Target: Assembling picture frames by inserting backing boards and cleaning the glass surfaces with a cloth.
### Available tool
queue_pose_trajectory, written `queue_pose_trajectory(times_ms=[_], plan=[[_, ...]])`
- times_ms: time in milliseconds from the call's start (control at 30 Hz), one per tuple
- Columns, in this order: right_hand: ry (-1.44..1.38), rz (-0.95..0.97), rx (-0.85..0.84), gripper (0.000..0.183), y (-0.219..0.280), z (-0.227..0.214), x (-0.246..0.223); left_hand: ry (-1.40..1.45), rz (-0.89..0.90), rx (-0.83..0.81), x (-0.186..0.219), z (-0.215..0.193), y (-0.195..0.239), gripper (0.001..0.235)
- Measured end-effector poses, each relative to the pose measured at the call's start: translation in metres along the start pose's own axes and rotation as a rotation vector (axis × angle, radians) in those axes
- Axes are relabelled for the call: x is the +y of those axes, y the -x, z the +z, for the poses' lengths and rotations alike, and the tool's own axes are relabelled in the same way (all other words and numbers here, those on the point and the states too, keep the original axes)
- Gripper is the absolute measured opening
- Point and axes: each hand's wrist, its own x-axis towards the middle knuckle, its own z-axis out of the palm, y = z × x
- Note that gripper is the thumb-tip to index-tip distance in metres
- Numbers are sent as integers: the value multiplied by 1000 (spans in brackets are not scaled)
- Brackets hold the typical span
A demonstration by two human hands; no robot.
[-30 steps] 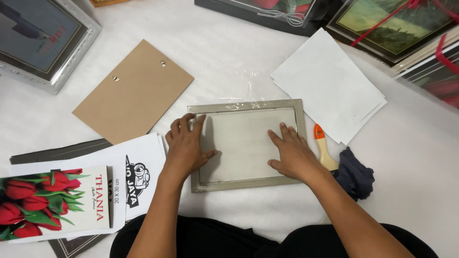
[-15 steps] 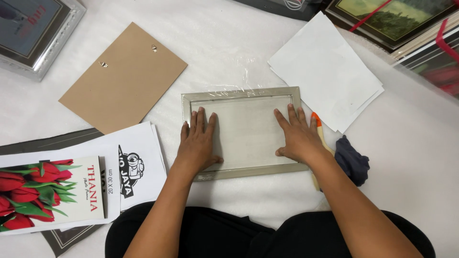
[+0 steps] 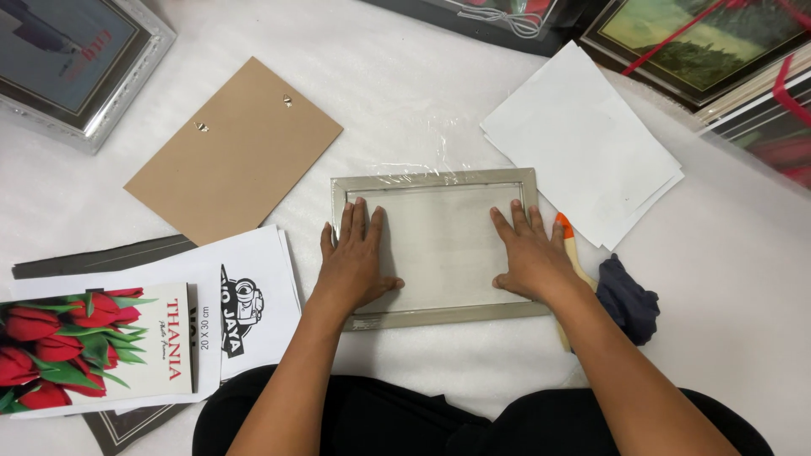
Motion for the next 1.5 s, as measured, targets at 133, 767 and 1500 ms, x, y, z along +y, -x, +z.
queue_pose_trajectory(times_ms=[133, 767, 1500], plan=[[-21, 20, -17, 112, 11, -17, -8, 37, 5, 48, -3, -1, -2, 110], [-271, 181, 58, 88, 11, -25, -7, 77, -380, 236, -60, 18, -10, 95], [-290, 212, 64, 96, 16, -25, -13, 474, -321, 201, -33, -17, 0, 69]])
